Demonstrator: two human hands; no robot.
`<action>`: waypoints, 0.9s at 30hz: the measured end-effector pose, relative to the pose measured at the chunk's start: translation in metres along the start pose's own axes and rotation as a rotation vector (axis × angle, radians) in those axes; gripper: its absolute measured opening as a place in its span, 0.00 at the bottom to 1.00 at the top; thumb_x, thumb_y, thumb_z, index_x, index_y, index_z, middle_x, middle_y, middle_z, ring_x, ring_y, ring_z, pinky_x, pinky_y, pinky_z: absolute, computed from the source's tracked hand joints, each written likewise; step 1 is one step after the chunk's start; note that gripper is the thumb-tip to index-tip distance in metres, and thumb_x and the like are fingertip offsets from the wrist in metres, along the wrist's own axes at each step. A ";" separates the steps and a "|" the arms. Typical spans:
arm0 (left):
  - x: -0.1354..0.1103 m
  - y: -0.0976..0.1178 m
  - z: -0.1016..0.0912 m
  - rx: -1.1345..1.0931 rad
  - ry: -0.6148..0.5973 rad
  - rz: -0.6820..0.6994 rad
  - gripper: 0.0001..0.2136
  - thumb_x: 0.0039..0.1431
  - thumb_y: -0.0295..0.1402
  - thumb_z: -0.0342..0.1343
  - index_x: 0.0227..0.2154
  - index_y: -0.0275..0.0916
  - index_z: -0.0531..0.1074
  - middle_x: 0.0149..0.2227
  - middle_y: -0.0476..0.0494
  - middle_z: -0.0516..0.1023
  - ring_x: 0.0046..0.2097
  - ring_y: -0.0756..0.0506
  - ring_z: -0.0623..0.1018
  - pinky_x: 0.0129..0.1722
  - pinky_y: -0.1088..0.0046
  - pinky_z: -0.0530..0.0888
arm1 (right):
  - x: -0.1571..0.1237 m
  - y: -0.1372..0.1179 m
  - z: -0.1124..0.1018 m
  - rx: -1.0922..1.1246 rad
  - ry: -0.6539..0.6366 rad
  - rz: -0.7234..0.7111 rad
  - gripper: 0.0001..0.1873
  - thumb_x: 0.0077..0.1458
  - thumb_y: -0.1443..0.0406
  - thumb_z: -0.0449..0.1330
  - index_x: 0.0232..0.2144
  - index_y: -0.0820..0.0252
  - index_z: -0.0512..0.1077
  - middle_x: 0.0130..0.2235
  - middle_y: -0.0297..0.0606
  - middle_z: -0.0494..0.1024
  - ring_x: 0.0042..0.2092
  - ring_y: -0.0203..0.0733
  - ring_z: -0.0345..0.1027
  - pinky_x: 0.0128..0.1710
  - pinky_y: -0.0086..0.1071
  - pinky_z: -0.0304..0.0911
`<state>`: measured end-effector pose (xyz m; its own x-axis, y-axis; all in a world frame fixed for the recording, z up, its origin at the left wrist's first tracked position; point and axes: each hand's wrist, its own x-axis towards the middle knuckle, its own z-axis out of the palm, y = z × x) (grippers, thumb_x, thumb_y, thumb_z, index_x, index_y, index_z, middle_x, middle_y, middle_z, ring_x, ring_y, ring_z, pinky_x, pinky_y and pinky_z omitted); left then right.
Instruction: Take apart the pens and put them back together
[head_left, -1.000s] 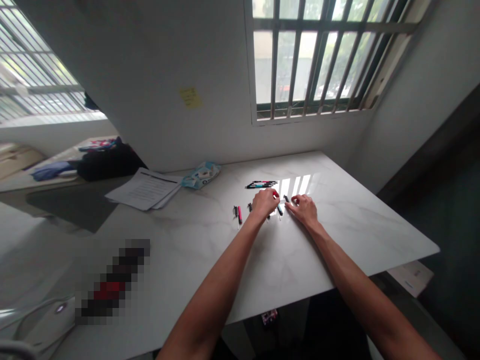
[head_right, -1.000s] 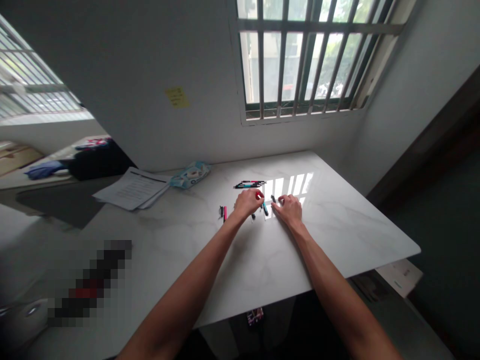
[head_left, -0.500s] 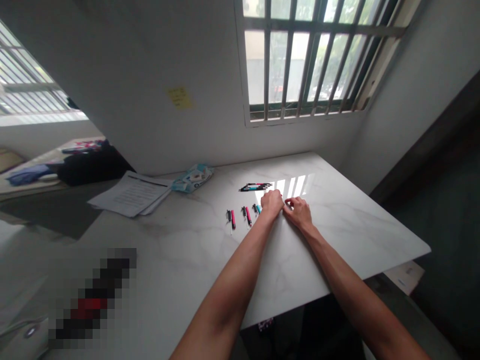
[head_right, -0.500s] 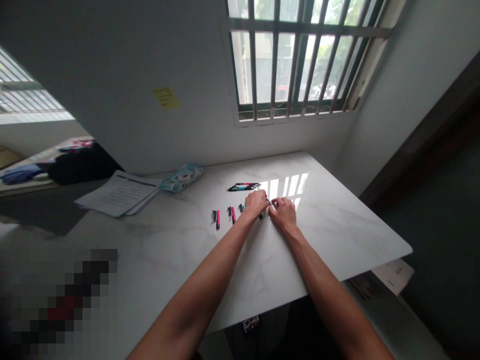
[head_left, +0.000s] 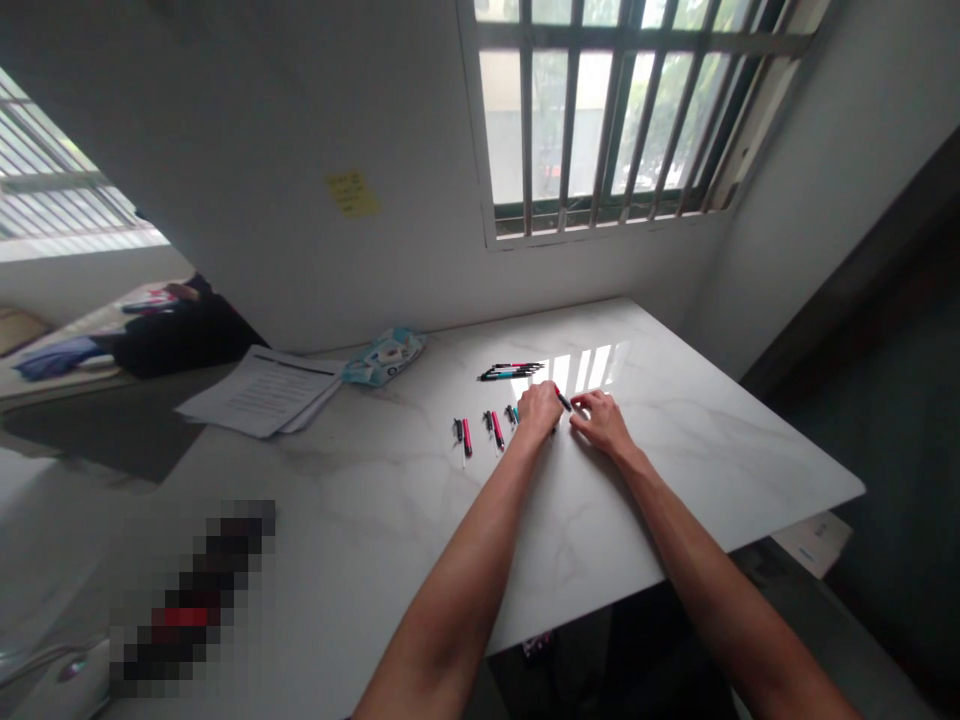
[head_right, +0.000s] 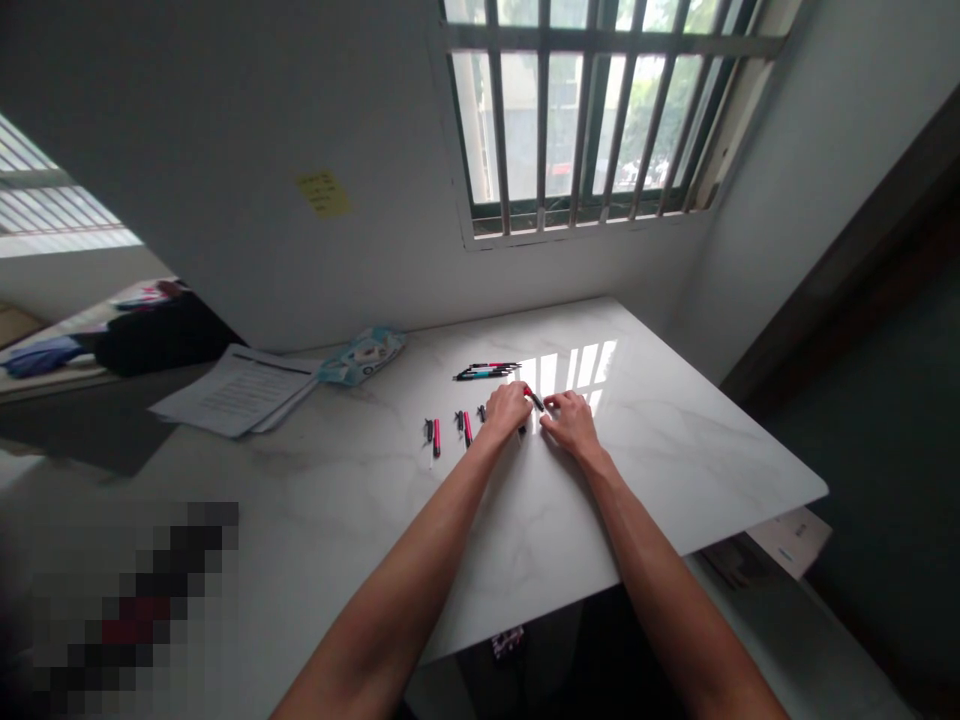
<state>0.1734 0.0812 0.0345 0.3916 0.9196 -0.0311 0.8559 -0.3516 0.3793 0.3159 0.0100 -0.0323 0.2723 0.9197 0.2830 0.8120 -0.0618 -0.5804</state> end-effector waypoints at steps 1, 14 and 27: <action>0.000 0.000 0.001 -0.005 0.003 0.004 0.16 0.63 0.29 0.54 0.50 0.40 0.80 0.48 0.31 0.83 0.48 0.35 0.81 0.46 0.63 0.74 | 0.000 0.000 0.000 0.004 0.000 -0.001 0.17 0.53 0.65 0.62 0.45 0.58 0.81 0.46 0.42 0.78 0.48 0.48 0.69 0.55 0.38 0.61; -0.001 0.002 0.006 -0.020 -0.022 0.028 0.16 0.65 0.31 0.54 0.52 0.44 0.79 0.50 0.33 0.83 0.51 0.37 0.81 0.49 0.66 0.73 | -0.001 0.003 0.002 0.004 0.001 -0.021 0.17 0.53 0.65 0.62 0.46 0.55 0.82 0.45 0.41 0.78 0.47 0.47 0.69 0.54 0.38 0.61; -0.042 -0.018 -0.028 -0.615 0.213 0.123 0.18 0.69 0.28 0.43 0.50 0.38 0.78 0.51 0.38 0.80 0.51 0.42 0.78 0.54 0.66 0.72 | -0.001 0.011 0.000 0.088 0.043 -0.052 0.18 0.55 0.62 0.63 0.48 0.57 0.81 0.41 0.41 0.79 0.43 0.46 0.72 0.56 0.42 0.63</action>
<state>0.1321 0.0538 0.0547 0.3447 0.9158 0.2062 0.4351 -0.3505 0.8294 0.3250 0.0081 -0.0391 0.2544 0.9032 0.3457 0.7776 0.0216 -0.6284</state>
